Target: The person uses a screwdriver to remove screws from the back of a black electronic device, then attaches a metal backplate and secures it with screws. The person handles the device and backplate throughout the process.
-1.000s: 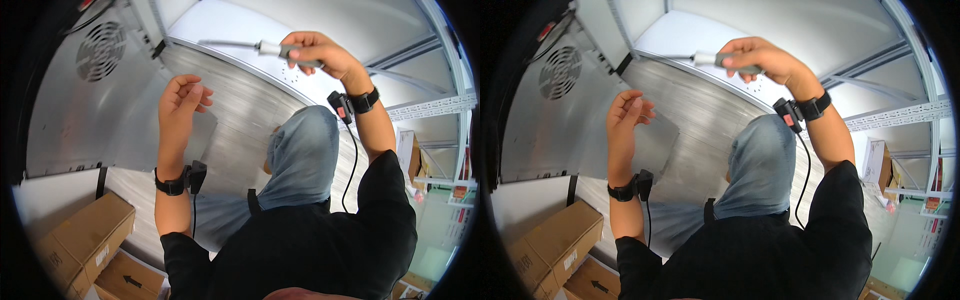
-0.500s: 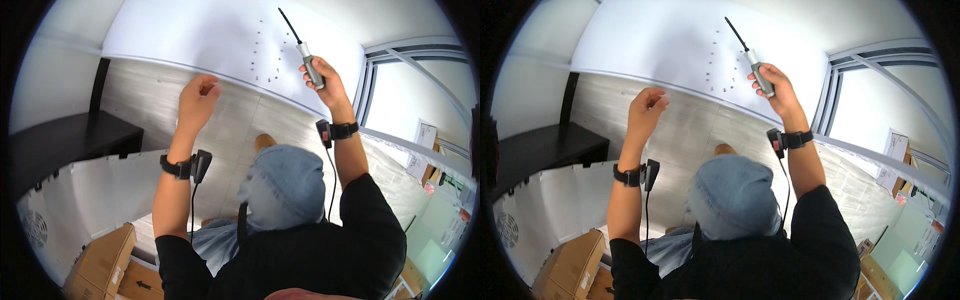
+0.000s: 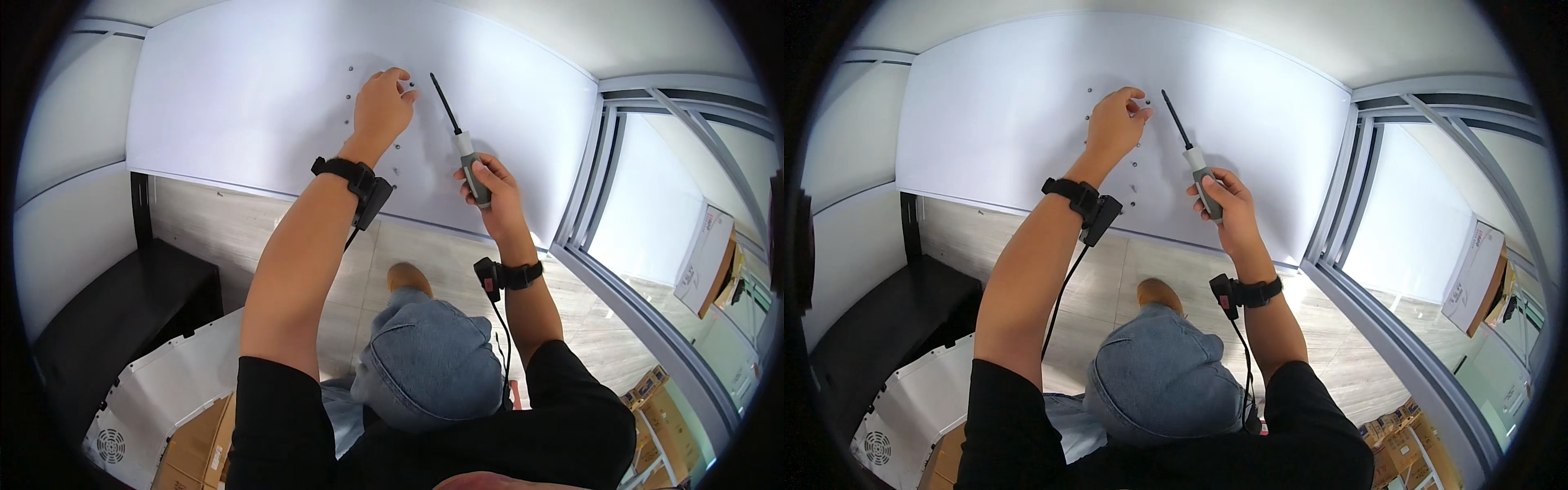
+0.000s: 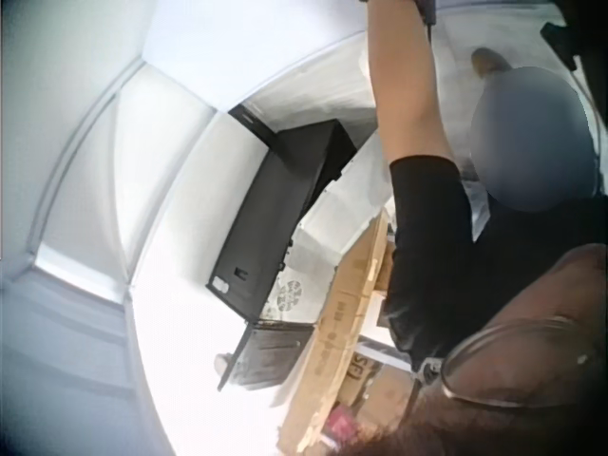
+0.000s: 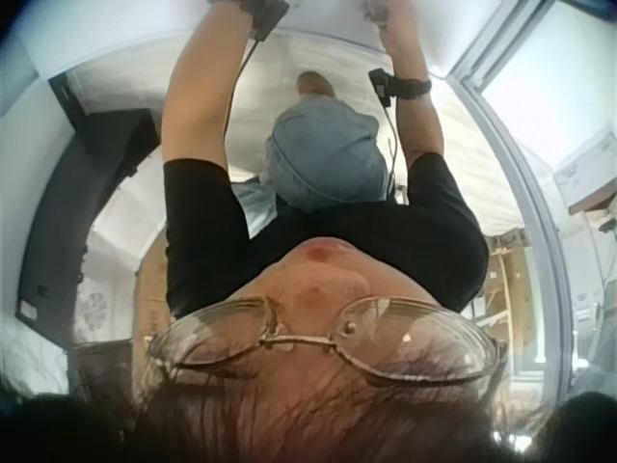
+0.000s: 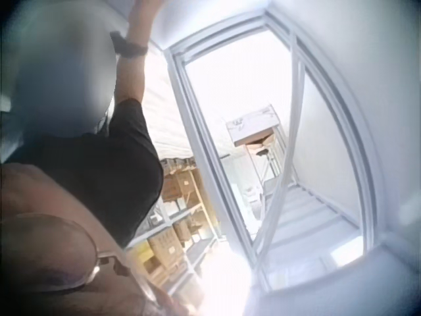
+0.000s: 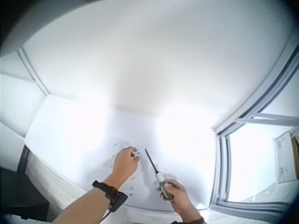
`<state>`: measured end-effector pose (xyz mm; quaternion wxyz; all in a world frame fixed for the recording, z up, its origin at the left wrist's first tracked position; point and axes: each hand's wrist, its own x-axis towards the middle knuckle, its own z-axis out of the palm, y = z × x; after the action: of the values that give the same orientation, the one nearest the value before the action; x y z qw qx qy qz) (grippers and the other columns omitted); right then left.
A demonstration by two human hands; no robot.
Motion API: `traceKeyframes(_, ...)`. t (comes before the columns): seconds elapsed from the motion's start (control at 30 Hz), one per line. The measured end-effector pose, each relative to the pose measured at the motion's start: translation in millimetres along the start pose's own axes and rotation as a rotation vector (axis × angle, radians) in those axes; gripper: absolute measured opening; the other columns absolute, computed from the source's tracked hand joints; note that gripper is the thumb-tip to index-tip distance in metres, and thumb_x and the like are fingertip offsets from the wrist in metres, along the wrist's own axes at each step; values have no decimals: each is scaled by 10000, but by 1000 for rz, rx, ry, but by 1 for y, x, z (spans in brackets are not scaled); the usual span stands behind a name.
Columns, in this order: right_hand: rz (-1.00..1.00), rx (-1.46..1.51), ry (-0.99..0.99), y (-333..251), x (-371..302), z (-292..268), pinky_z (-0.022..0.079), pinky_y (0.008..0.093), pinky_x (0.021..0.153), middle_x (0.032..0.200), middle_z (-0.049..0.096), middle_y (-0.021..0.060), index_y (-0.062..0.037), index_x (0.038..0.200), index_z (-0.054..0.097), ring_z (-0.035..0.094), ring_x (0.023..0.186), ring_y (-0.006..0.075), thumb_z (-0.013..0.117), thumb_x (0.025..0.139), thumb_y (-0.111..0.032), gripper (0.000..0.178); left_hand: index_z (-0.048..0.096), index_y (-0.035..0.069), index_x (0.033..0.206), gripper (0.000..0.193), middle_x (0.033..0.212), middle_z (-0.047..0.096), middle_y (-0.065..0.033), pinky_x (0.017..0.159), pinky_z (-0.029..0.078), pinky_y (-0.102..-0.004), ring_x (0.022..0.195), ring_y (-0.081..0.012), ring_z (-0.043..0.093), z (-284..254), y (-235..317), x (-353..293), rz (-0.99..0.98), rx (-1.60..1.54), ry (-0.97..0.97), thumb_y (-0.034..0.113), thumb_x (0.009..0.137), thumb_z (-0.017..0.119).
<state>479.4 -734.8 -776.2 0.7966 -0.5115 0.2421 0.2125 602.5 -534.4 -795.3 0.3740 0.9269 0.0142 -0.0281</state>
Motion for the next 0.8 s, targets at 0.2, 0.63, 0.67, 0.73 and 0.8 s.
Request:
traceKeyframes(0.2,-62,-53,5,-2,4,-7,423,253,589,888,676,86,-48,1131,596,581,679,118,620,906,-211,279,682,57,953,145,863,667,-91,666,496,-341,724,-205,624,6,1,7,-29,65,91,155,846,669)
traceKeyframes(0.63,-234,-567,-481,-25,-19,108,369,193,505,826,662,37,-78,1232,598,505,579,50,649,849,-68,387,563,9,1051,147,995,651,-115,790,571,-305,906,-229,672,-174,-35,-129,-497,-1473,163,119,986,490)
traceKeyframes(0.67,-217,-604,-533,-22,-24,122,371,195,506,820,662,32,-76,1224,605,504,576,50,652,845,-68,381,568,5,1043,145,979,652,-112,790,567,-296,902,-224,669,-188,-39,-149,-513,-1484,221,110,987,485)
traceKeyframes(0.73,-217,-656,-607,-19,-34,155,382,201,511,783,649,15,-68,1184,634,495,567,49,670,826,-66,360,573,7,1037,143,969,654,-109,786,566,-295,880,-213,664,-214,-55,-181,-476,-1508,314,106,989,482)
traceKeyframes(0.8,-225,-693,-714,-14,-44,186,386,201,517,784,640,12,-66,1178,641,492,572,50,674,823,-66,356,581,7,1031,145,953,654,-103,772,564,-289,852,-196,657,-236,-69,-214,-437,-1528,408,114,986,495)
